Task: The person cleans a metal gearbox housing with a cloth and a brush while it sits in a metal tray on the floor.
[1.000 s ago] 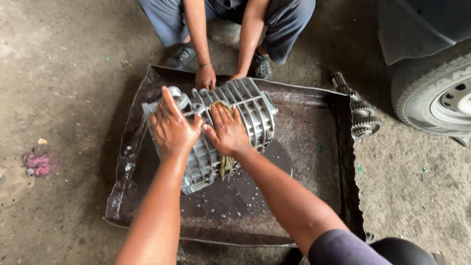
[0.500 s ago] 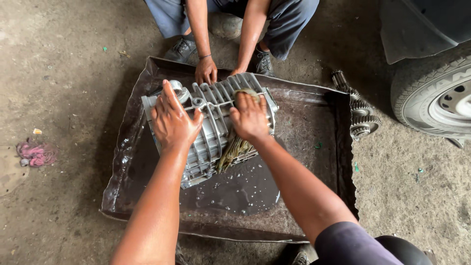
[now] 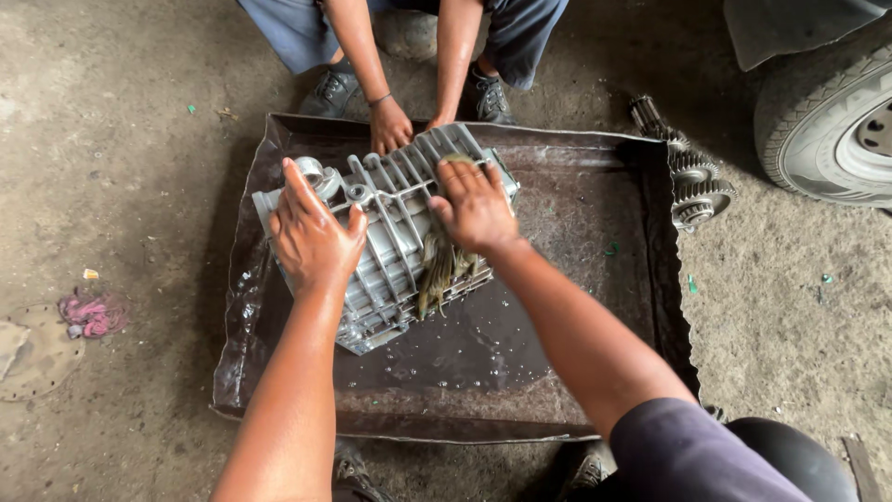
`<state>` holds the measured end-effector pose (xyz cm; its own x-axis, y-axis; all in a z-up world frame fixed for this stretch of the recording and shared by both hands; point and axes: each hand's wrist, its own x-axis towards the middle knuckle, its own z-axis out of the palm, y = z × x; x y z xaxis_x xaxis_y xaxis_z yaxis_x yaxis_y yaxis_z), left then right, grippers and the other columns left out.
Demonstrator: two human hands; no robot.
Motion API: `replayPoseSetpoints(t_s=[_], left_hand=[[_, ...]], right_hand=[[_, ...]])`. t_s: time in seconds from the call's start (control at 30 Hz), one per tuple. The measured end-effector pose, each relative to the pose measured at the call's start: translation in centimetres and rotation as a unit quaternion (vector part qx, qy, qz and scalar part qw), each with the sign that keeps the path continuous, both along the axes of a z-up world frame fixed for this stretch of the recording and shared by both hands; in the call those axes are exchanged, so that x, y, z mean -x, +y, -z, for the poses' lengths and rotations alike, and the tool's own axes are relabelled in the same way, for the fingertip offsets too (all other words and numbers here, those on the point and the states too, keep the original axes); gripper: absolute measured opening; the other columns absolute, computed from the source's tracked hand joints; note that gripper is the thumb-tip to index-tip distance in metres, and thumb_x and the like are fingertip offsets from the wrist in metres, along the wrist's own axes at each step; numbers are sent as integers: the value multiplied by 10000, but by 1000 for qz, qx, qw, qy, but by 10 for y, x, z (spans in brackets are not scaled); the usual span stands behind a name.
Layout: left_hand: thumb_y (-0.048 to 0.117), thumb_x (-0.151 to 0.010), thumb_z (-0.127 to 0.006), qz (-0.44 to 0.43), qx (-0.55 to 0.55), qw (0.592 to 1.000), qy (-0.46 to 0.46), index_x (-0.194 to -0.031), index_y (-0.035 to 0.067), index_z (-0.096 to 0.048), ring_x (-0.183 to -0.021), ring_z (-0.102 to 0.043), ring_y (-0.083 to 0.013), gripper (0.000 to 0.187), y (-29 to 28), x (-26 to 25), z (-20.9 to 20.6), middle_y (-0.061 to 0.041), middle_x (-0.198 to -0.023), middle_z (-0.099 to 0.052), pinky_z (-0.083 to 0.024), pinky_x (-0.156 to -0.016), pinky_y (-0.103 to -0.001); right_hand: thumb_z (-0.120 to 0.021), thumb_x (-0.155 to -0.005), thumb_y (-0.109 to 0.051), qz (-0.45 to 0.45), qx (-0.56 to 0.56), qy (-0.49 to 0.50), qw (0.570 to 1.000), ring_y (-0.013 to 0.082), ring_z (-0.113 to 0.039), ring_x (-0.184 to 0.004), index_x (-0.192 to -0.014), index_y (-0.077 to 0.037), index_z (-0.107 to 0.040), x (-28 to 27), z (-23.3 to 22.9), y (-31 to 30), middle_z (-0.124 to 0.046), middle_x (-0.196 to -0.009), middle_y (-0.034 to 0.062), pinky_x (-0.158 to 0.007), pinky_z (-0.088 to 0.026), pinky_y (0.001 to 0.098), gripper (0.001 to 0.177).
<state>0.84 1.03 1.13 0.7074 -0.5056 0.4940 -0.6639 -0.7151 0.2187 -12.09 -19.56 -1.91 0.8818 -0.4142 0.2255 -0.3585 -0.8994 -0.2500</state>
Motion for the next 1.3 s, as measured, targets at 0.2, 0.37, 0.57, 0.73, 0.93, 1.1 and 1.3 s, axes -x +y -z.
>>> replayPoseSetpoints(t_s=[0.2, 0.37, 0.57, 0.73, 0.93, 1.1, 1.3], left_hand=[[405, -870, -771, 7, 22, 1000, -2, -1589, -72, -131, -1357, -528, -379, 1074, 1, -1, 1, -281, -1462, -532, -365, -1125, -497], [412, -866, -775, 0, 17, 1000, 11, -1586, -67, -132, -1343, -524, -389, 1078, -2, -3, 1, -287, -1441, -540, -362, -1125, -504], [407, -867, -782, 6, 20, 1000, 1, -1588, -67, -134, -1363, -516, -384, 1079, -1, -1, 3, -281, -1470, -527, -361, -1120, -510], [400, -861, -786, 9, 23, 1000, 8, -1591, -77, -127, -1367, -509, -385, 1093, -1, -3, 3, -277, -1477, -511, -366, -1119, -507], [416, -859, -791, 3, 12, 1000, -1, -1580, -72, -131, -1340, -529, -374, 1092, 0, -2, 1, -280, -1462, -519, -368, -1121, -516], [397, -870, -790, 12, 31, 999, -1, -1589, -73, -133, -1354, -528, -380, 1081, 1, -2, 4, -271, -1460, -529, -377, -1123, -501], [411, -861, -805, 11, 22, 1000, -1, -1590, -72, -134, -1325, -536, -410, 1103, -2, -8, -1, -287, -1444, -532, -376, -1121, -507]], right_hand=[[-541, -985, -202, 88, 3, -172, 981, 341, -506, -1415, -1446, -6, -546, 24, 44, 8, -554, -1482, 226, -1245, -255, 542, 501], [-581, -876, -26, 65, -10, -239, 969, 459, -552, -1325, -1372, 47, -572, 62, 67, 41, -599, -1367, 296, -1229, -327, 549, 501], [-584, -880, 29, 43, -85, -282, 955, 461, -557, -1321, -1446, 47, -501, 69, 61, 61, -601, -1374, 289, -1229, -346, 536, 572], [-597, -842, 22, 11, -99, -275, 956, 418, -564, -1345, -1490, 23, -446, 65, 54, 62, -596, -1405, 268, -1249, -268, 546, 666], [-600, -854, -3, -8, -199, -304, 931, 442, -429, -1487, -1583, -13, -343, 67, 51, 79, -523, -1531, 268, -1287, -203, 528, 773], [-673, -855, -163, -20, -130, -205, 970, 523, -317, -1460, -1588, 23, -207, 43, 39, 83, -377, -1534, 344, -1253, -156, 561, 889], [-618, -929, -276, -4, -48, -145, 988, 518, -434, -1336, -1595, -13, -242, 4, 11, 81, -444, -1420, 344, -1236, -199, 598, 809]])
